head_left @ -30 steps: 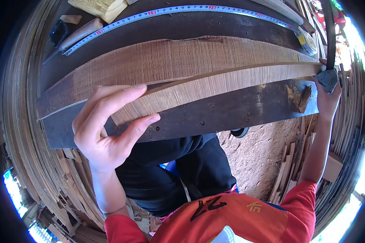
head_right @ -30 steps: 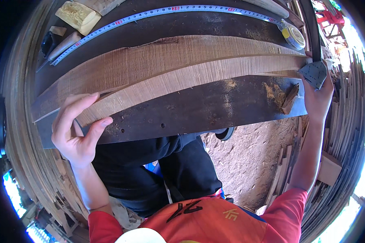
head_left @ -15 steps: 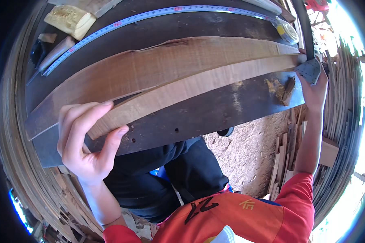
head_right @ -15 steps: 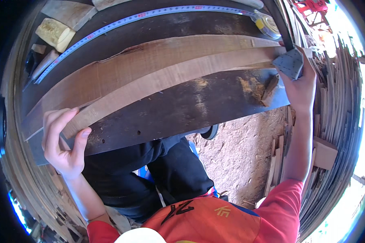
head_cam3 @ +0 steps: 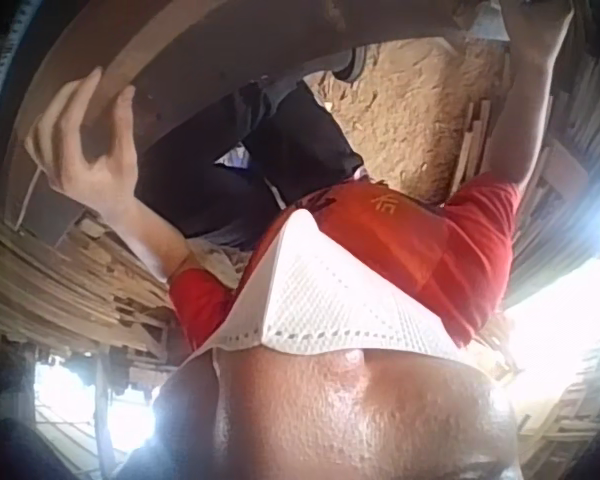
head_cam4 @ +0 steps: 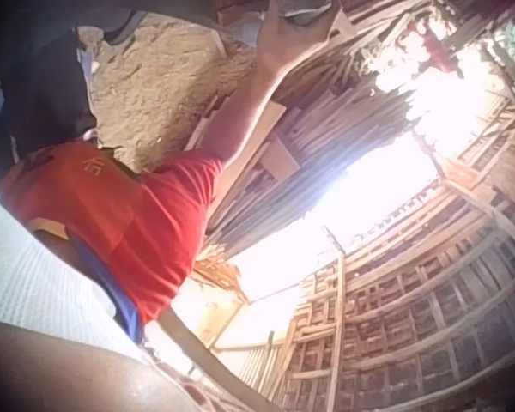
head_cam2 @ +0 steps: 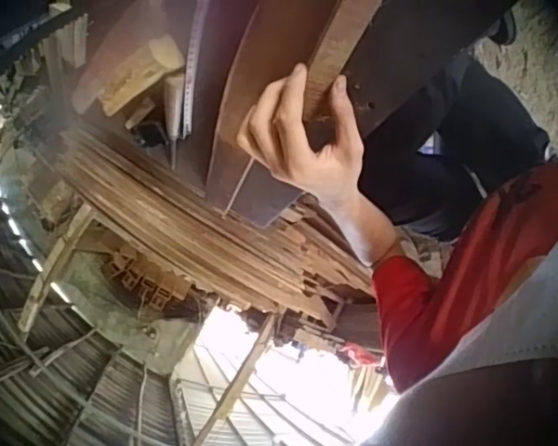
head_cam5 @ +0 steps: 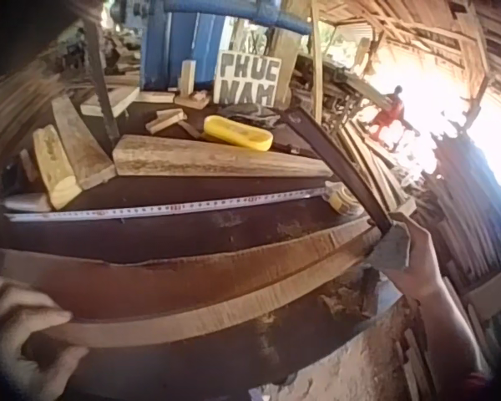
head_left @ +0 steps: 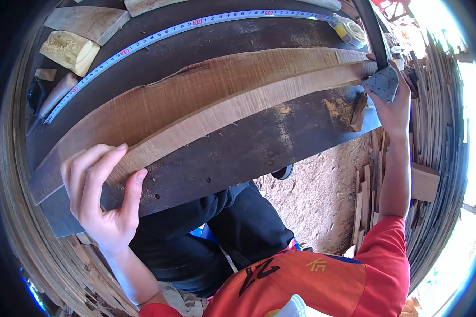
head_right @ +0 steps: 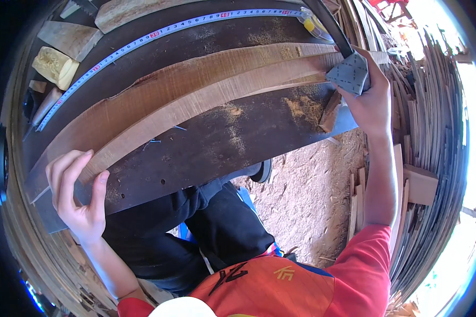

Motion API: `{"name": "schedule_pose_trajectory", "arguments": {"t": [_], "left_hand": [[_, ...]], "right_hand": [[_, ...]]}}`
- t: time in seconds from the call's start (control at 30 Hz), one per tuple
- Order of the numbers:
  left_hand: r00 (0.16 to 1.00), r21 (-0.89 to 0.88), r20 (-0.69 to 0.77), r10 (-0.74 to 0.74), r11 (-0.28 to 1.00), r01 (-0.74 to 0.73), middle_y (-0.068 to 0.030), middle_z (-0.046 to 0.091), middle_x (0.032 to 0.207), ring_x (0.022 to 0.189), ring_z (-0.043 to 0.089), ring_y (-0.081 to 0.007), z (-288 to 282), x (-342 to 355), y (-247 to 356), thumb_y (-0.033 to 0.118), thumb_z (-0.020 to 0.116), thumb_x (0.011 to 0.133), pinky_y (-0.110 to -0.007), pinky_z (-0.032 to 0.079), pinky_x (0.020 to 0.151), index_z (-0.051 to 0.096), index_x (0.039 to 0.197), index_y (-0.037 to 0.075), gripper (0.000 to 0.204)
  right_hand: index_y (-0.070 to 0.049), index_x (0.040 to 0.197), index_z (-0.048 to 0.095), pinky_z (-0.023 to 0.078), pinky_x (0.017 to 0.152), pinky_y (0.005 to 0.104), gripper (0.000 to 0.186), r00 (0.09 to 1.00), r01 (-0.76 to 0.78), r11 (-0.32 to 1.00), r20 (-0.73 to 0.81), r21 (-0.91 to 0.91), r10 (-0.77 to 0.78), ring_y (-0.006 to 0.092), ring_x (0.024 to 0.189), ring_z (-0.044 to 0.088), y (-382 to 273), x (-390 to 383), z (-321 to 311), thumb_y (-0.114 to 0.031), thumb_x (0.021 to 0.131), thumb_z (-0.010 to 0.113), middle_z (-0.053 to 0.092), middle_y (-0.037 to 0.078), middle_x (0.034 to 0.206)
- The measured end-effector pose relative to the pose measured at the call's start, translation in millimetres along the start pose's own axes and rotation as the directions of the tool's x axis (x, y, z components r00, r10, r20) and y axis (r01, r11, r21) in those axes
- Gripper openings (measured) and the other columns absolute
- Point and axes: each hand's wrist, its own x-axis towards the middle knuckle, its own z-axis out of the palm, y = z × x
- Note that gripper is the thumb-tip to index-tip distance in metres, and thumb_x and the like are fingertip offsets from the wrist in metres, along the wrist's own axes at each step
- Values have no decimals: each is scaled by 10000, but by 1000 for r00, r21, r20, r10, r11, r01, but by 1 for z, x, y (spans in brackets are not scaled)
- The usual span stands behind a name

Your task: The recorder measures a piece of wood with a tape measure and then uses a hand saw to cut it.

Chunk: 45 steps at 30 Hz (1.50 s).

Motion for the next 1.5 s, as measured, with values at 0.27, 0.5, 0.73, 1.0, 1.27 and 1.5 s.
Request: {"name": "schedule_pose_trajectory", "arguments": {"t": [0.27,0.5,0.73,1.0,1.27,1.5], "left_hand": [[1000,39,0,-14,999,14,-54,689,1093,1033,591,-258,2,2,1,184,850,827,-401,473,890,760,1136,77,339],[995,71,4,-100,992,100,-59,694,1142,1055,598,-271,-6,2,-2,153,820,852,-418,463,930,758,1166,90,327],[970,218,189,-153,970,110,-202,391,1625,1470,382,-442,28,10,58,354,803,845,-574,301,1196,527,1527,119,772],[991,37,128,-35,999,30,-184,495,1543,1371,496,-397,24,12,70,462,755,881,-541,380,1138,654,1381,113,618],[991,196,-70,-112,973,124,-88,677,1185,1035,632,-287,-25,-17,29,218,825,828,-423,485,915,740,1179,81,386],[953,162,-167,-254,946,280,-119,716,1180,1084,681,-261,-64,9,-32,228,691,1005,-387,510,979,754,1150,63,228]], "right_hand": [[-3,1379,597,535,942,300,579,999,33,997,6,73,-34,113,1032,691,0,-3,0,-40,837,796,745,85,1125],[27,1380,600,533,924,278,540,997,78,995,7,64,-79,106,1043,695,-14,-7,7,-72,874,758,755,99,1136],[24,1386,615,522,962,290,494,999,31,999,21,-15,-31,106,1043,698,-21,-14,12,2,896,674,755,75,1166],[41,1336,636,519,996,315,443,996,27,1000,89,-9,-26,151,1106,706,-15,-12,11,18,896,679,759,114,1180],[53,1301,642,518,963,307,431,984,-59,998,171,29,53,133,1038,692,-29,-7,1,4,879,715,753,120,1101],[23,1187,684,524,898,301,447,997,-66,997,42,-43,68,123,944,675,12,72,-37,-258,880,850,748,78,1027]]}}
